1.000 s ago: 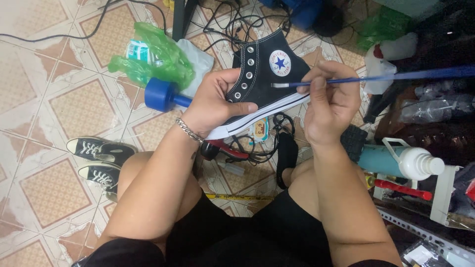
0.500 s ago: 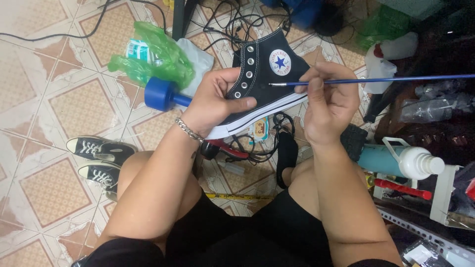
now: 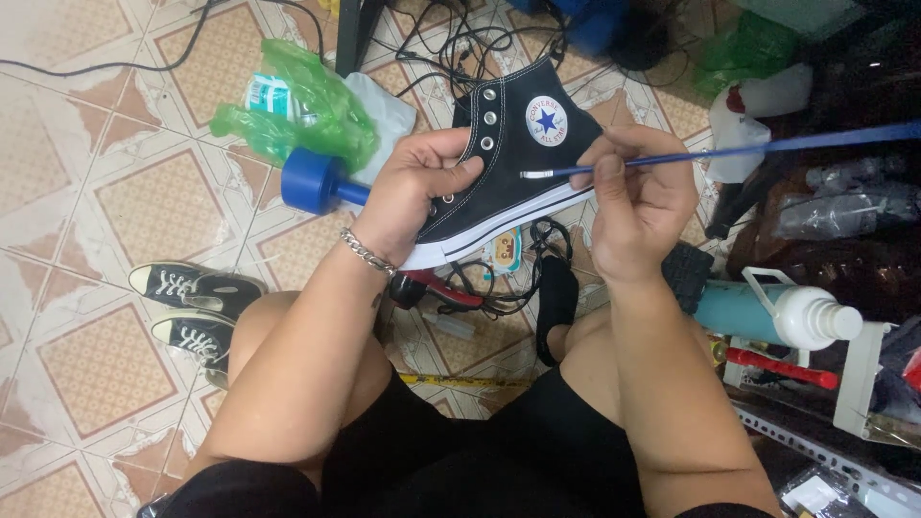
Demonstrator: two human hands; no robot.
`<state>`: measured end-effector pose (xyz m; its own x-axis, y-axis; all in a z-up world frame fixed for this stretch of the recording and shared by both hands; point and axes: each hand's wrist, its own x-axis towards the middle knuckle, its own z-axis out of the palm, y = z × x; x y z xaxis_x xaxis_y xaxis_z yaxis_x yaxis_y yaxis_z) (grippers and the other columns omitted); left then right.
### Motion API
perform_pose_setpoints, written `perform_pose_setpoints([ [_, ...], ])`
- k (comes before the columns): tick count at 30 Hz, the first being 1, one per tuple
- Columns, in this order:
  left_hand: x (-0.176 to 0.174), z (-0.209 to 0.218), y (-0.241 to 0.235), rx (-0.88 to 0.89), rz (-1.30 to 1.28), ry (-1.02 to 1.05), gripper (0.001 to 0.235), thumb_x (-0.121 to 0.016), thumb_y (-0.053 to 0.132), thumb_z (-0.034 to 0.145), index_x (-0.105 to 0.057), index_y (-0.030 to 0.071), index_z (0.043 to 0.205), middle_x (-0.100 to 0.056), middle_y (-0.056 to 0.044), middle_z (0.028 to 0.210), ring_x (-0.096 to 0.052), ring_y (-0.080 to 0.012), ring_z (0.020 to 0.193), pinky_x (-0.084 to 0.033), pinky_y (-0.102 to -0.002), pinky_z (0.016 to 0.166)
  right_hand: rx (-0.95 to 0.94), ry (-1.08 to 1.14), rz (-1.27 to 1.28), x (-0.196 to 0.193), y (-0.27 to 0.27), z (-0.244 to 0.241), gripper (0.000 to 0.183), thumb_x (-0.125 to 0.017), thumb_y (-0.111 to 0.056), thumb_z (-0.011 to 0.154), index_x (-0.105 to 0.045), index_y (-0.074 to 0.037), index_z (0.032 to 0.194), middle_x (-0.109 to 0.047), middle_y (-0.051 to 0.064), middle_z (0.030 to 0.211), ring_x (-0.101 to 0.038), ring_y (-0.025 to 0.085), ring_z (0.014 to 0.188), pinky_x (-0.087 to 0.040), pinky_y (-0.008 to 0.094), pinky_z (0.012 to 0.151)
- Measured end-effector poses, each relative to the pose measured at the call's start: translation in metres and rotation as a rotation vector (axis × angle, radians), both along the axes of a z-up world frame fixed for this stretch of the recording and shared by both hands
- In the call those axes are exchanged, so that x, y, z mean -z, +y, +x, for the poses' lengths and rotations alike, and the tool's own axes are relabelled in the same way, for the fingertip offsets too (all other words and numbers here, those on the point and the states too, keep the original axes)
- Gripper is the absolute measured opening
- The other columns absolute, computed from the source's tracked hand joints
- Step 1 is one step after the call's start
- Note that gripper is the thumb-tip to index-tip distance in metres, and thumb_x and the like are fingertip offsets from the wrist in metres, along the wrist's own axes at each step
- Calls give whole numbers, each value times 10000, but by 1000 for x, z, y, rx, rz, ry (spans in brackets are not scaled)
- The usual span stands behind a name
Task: Applying dye and finishing spray to a black high-top sneaker.
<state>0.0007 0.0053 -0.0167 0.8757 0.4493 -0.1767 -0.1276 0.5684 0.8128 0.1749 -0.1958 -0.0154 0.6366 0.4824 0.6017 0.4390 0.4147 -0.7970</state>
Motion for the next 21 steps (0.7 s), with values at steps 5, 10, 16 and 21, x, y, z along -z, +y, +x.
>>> perform_pose_setpoints([
  [5,1,0,1,12,19,-13,337,-769,-51,1131,-824,-132,1454,-921,-225,1003,-936,-268,924,-808,-396,792,-5,12,-3,-2,1,-1,216,-755,-88,1259,-718,97,1365,-798,277,958,-808,266,791,-683,352,721],
  [10,0,0,0,13,27,-14,332,-768,-52,1132,-822,-134,1449,-921,-227,1006,-937,-273,928,-809,-401,790,-11,25,-21,1,1,-1,225,-770,-103,1253,-727,94,1352,-799,273,951,-815,260,792,-697,349,721],
  [16,17,3,4,15,33,-19,337,-762,-49,1135,-820,-134,1456,-921,-233,993,-939,-281,913,-805,-393,773,-16,25,-17,1,0,-1,203,-760,-83,1253,-722,93,1348,-790,272,938,-807,270,784,-689,353,704],
  [21,31,5,6,12,29,-33,351,-762,-53,1138,-809,-142,1474,-918,-231,994,-936,-276,918,-803,-394,779,-19,20,-2,-2,1,-2,189,-757,-66,1250,-721,94,1345,-795,277,949,-825,287,806,-699,369,700],
])
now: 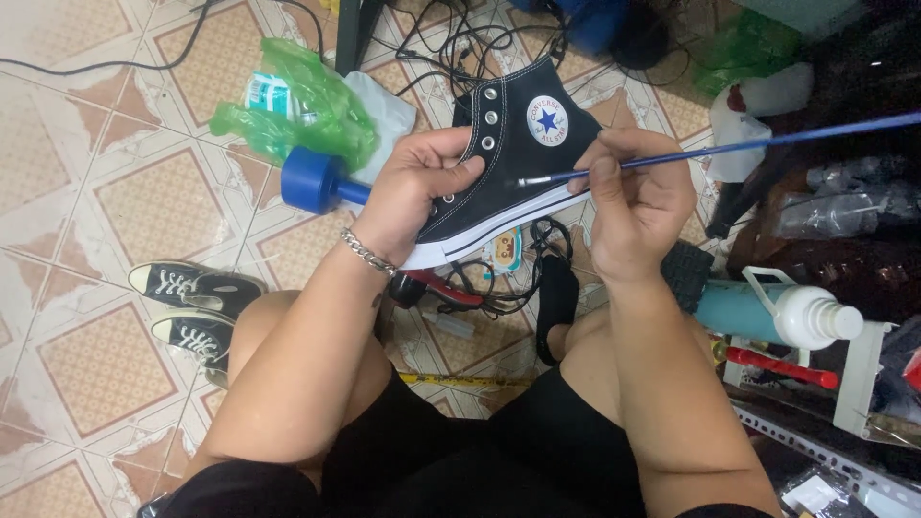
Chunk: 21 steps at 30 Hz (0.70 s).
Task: Applying dye and finishing spray to a black high-top sneaker.
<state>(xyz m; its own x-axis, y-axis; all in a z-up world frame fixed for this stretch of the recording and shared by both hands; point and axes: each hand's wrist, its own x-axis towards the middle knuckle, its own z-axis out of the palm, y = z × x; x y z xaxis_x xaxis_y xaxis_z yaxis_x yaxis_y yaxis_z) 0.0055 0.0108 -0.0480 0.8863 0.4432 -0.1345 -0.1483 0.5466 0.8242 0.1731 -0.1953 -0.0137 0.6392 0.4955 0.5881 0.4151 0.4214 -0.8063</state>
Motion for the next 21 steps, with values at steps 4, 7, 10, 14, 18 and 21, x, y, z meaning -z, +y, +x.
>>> perform_pose_setpoints([
  [4,-12,-2,-3,8,4,-7,345,-757,-48,1141,-810,-139,1469,-918,-243,993,-937,-281,909,-801,-393,771,18,-17,-15,0,0,-1,203,-751,-88,1262,-720,93,1348,-796,268,948,-813,264,802,-691,349,687],
  [7,-9,-2,-1,4,-8,2,348,-760,-55,1136,-810,-139,1470,-918,-233,997,-936,-280,920,-799,-393,778,5,-4,22,1,1,1,196,-755,-76,1251,-713,92,1340,-796,273,939,-824,288,798,-693,358,703],
  [10,-20,-3,-3,5,3,2,343,-760,-60,1135,-810,-145,1464,-919,-250,999,-938,-285,912,-798,-387,766,0,-3,-2,1,1,1,196,-764,-59,1245,-713,109,1332,-787,277,936,-816,278,784,-692,362,688],
  [14,-10,-2,-1,1,-7,-7,343,-761,-65,1135,-811,-146,1464,-918,-248,1005,-936,-286,928,-802,-405,778,8,-13,19,-1,2,0,184,-756,-63,1251,-718,103,1321,-797,281,939,-829,293,789,-707,375,700],
  [18,-26,-4,-7,1,-8,-13,349,-759,-65,1136,-811,-145,1471,-920,-243,1008,-935,-283,937,-801,-399,789,27,-5,40,1,4,-1,198,-760,-100,1260,-708,78,1330,-799,286,967,-844,309,824,-717,377,739],
  [21,-12,-3,-2,-1,8,-11,348,-763,-65,1136,-811,-147,1471,-922,-252,1012,-936,-291,930,-802,-402,785,24,-12,31,-5,5,-3,193,-753,-104,1267,-707,79,1309,-799,286,956,-845,312,803,-709,378,727],
])
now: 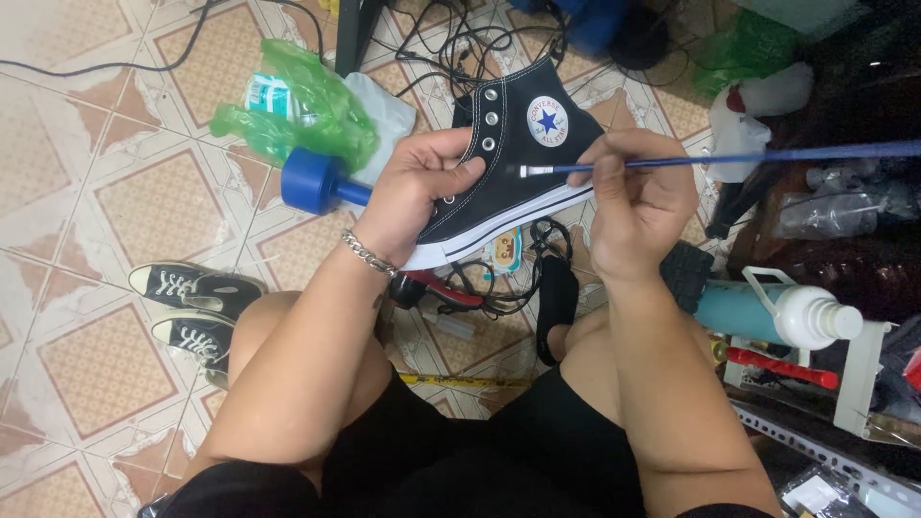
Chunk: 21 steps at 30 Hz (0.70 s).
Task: Applying dye and finishing spray to a black high-top sneaker.
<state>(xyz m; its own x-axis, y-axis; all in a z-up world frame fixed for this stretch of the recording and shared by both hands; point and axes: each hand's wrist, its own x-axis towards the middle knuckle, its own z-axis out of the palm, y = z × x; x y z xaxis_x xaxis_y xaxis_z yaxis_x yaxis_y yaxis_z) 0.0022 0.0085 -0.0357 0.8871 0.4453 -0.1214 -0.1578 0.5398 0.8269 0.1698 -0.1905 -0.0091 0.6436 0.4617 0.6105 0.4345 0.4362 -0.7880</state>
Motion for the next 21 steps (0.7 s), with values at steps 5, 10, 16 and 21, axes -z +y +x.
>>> perform_pose_setpoints([
  [5,28,6,5,1,11,-7,343,-766,-64,1136,-817,-139,1467,-925,-244,1024,-933,-277,949,-800,-401,795,1,-6,5,4,1,2,180,-763,-89,1258,-710,75,1307,-806,294,964,-858,323,820,-722,384,728],
  [10,24,7,4,2,22,-8,346,-764,-66,1136,-817,-136,1470,-926,-244,1032,-934,-273,959,-804,-406,809,-22,22,-12,8,-2,5,164,-764,-88,1256,-717,63,1301,-803,280,969,-857,313,846,-722,390,731],
  [16,79,14,14,-11,33,5,333,-763,-65,1141,-820,-135,1462,-929,-234,1034,-931,-269,978,-802,-414,820,-8,21,-16,3,-3,2,147,-758,-97,1267,-721,41,1298,-822,259,998,-870,314,875,-732,396,766],
  [21,72,15,14,-17,30,29,328,-790,-52,1136,-831,-111,1456,-932,-247,1050,-942,-291,991,-815,-450,849,44,51,-21,7,0,3,153,-786,-82,1257,-723,48,1307,-801,275,961,-839,325,808,-730,419,727],
])
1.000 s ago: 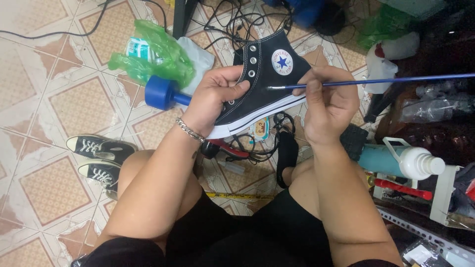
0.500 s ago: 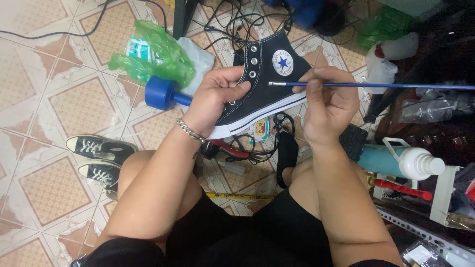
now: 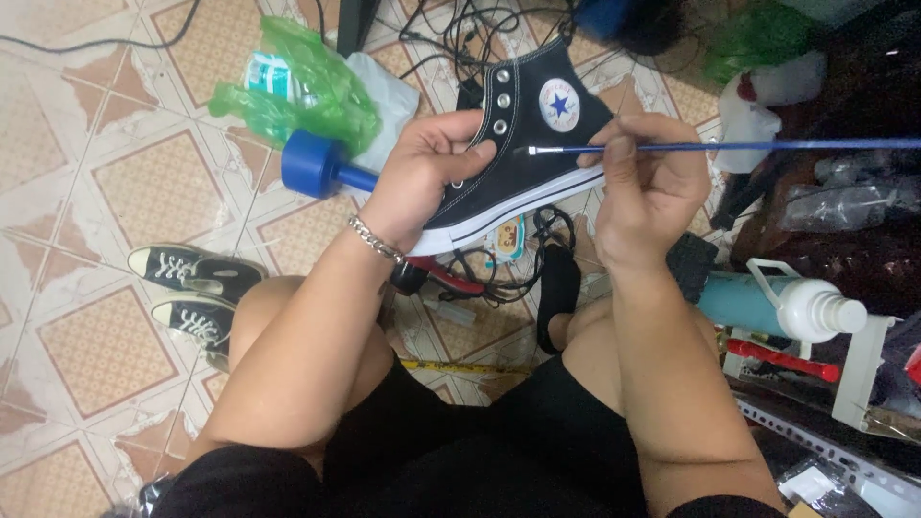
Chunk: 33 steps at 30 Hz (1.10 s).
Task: Applying dye and finishing spray to a black high-top sneaker.
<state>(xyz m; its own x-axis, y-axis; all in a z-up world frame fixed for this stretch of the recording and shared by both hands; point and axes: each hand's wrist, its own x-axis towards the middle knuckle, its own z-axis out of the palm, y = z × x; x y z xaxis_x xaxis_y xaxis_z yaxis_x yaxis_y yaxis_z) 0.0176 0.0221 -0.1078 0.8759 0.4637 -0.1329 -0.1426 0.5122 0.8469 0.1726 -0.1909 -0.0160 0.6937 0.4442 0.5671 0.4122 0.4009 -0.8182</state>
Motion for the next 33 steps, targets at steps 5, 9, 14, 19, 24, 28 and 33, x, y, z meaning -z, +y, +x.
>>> perform_pose_setpoints([
  [5,-88,-15,-3,-87,190,208,367,-873,131,1097,-877,67,1459,-790,-71,1533,-716,-181,1409,-572,-363,1314,-47,185,49,-2,-11,7,157,-755,-79,1334,-741,-56,1488,-706,157,1110,-726,292,900,-689,450,808],
  [9,-85,-20,19,-378,156,303,262,-872,144,1073,-964,193,1313,-857,123,1283,-746,-63,1169,-605,-255,1107,173,335,95,6,-20,25,214,-747,-69,1326,-760,-38,1537,-774,159,1228,-778,302,1030,-685,439,1000],
  [14,-106,-47,29,-644,-154,112,299,-777,-20,1077,-918,1,1340,-957,-161,1205,-929,-310,1022,-796,-454,934,183,438,-75,46,-25,4,132,-788,-83,1284,-783,-105,1413,-837,139,1207,-760,221,1001,-645,367,910],
  [19,-114,-76,34,-758,-230,191,346,-765,51,1053,-901,0,1367,-952,-165,1215,-918,-311,1036,-768,-468,930,140,705,-608,130,-20,-50,94,-883,-245,1209,-835,-180,1162,-760,-30,865,-770,132,747,-631,311,743],
  [24,-139,-90,32,-743,-451,383,917,-809,191,935,-641,14,1819,-899,-181,1424,-900,-320,1184,-756,-485,1056,171,768,-1072,333,-36,-65,163,-851,-66,1069,-807,-78,1226,-851,115,1011,-869,190,779,-657,335,592],
  [28,-139,-98,29,-798,-495,410,872,-836,118,922,-682,-48,1764,-916,-188,1298,-899,-306,1016,-770,-476,847,123,764,-1270,421,-29,-72,154,-898,-122,1075,-902,19,1136,-855,113,1004,-850,251,878,-720,393,658],
  [33,-115,-107,35,-737,-299,565,1019,-881,283,857,-597,-44,1779,-678,-130,1871,-760,-259,1582,-691,-416,1231,241,215,-1549,527,-30,-61,655,-849,-463,1126,-754,-73,1643,-850,182,1509,-795,469,1378,-639,599,1149],
])
